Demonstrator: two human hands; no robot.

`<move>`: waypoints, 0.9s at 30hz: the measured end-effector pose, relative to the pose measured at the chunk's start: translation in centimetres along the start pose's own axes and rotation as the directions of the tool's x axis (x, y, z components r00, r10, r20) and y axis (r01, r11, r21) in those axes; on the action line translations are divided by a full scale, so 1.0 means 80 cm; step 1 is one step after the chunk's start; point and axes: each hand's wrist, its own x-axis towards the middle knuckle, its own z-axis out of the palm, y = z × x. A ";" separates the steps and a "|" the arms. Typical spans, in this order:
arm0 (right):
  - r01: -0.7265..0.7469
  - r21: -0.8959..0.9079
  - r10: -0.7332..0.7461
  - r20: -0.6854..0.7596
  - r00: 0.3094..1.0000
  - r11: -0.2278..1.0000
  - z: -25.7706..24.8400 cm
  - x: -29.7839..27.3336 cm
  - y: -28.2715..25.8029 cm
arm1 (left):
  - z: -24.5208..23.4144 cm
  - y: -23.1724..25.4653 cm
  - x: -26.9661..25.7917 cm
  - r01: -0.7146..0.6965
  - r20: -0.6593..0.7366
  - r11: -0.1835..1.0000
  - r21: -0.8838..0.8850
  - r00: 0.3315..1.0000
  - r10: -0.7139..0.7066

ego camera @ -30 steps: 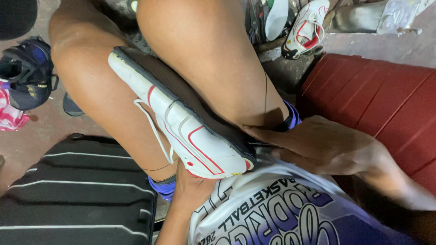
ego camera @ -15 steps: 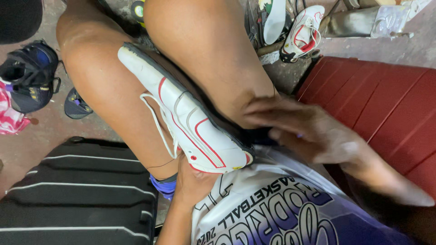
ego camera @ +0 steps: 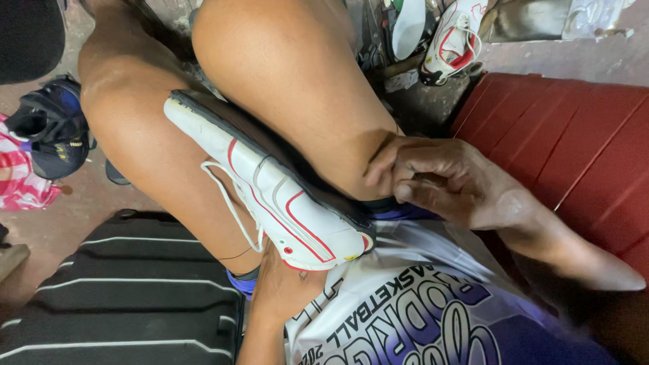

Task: The person is repairing a white and red soccer shoe by hand. They use a needle and thread to stitch the sole to the upper part of the shoe, repeatedly pulling the thread through the material.

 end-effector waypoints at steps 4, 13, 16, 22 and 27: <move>-0.069 0.615 0.103 -0.020 0.994 0.785 0.021 -0.003 0.003 | 0.003 0.000 0.003 0.069 0.005 0.996 -0.049 0.998 -0.068; -0.074 0.266 0.076 0.001 0.997 0.961 0.055 0.008 0.024 | 0.016 -0.018 -0.015 -0.020 -0.112 0.999 -0.050 0.994 0.015; -0.176 0.274 0.197 -0.051 0.979 0.945 0.061 0.010 0.032 | 0.014 -0.015 -0.017 0.008 -0.094 0.993 -0.121 0.995 -0.020; -0.283 0.514 0.336 -0.010 0.942 0.810 0.058 0.008 0.038 | -0.013 0.002 -0.010 -0.120 -0.046 0.964 -0.239 0.993 0.112; -0.111 0.380 0.130 -0.025 0.991 0.919 0.056 0.007 0.031 | -0.003 0.055 0.012 0.291 0.125 0.938 -0.190 0.955 -0.271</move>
